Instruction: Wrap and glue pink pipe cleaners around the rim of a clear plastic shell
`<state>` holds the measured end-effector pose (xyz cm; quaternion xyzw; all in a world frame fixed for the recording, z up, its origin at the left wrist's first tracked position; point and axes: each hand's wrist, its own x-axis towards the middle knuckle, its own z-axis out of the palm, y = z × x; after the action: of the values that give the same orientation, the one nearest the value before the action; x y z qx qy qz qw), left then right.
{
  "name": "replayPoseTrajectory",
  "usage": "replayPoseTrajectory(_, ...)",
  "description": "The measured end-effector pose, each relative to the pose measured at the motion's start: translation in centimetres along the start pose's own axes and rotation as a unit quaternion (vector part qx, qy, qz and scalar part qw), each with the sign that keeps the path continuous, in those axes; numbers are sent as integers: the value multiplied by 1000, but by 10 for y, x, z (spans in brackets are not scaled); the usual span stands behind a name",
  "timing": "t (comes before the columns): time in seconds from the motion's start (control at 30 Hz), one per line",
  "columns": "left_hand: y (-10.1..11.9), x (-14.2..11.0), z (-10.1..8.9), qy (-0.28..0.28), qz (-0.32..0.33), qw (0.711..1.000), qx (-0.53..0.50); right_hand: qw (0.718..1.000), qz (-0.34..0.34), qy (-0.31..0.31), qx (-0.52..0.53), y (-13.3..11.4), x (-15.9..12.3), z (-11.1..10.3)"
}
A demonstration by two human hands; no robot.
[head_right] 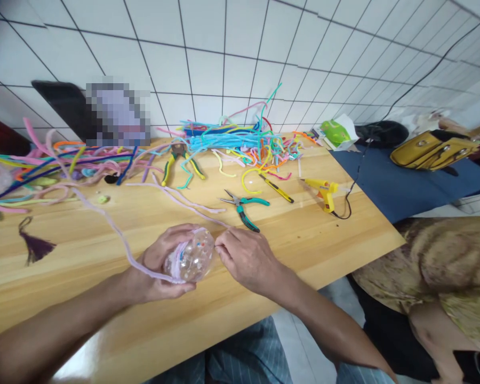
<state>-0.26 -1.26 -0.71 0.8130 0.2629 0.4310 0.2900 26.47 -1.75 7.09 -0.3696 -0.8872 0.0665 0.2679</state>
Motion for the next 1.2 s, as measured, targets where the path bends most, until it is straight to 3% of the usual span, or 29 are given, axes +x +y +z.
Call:
replayPoseTrajectory(0.33,5,4,0,-11,44,999,23,999,-15,-26,-30,-1,0,-4)
replayPoseTrajectory(0.63,5,5,-1,-25,60,997,34,997,-4,-21,69,15,4,13)
replayPoseTrajectory(0.77,7,6,-1,-29,57,998,23,989,45,-25,139,20,7,10)
replayPoseTrajectory(0.87,7,4,-1,-24,55,998,17,967,134,-21,215,22,9,3)
replayPoseTrajectory(1.0,3,1,1,3,29,1000,-5,907,254,-8,335,26,9,-1)
replayPoseTrajectory(1.1,0,-1,2,8,18,1000,-6,868,287,5,406,31,8,0)
replayPoseTrajectory(1.2,-1,-3,2,1,14,1000,-4,851,293,12,435,34,6,0)
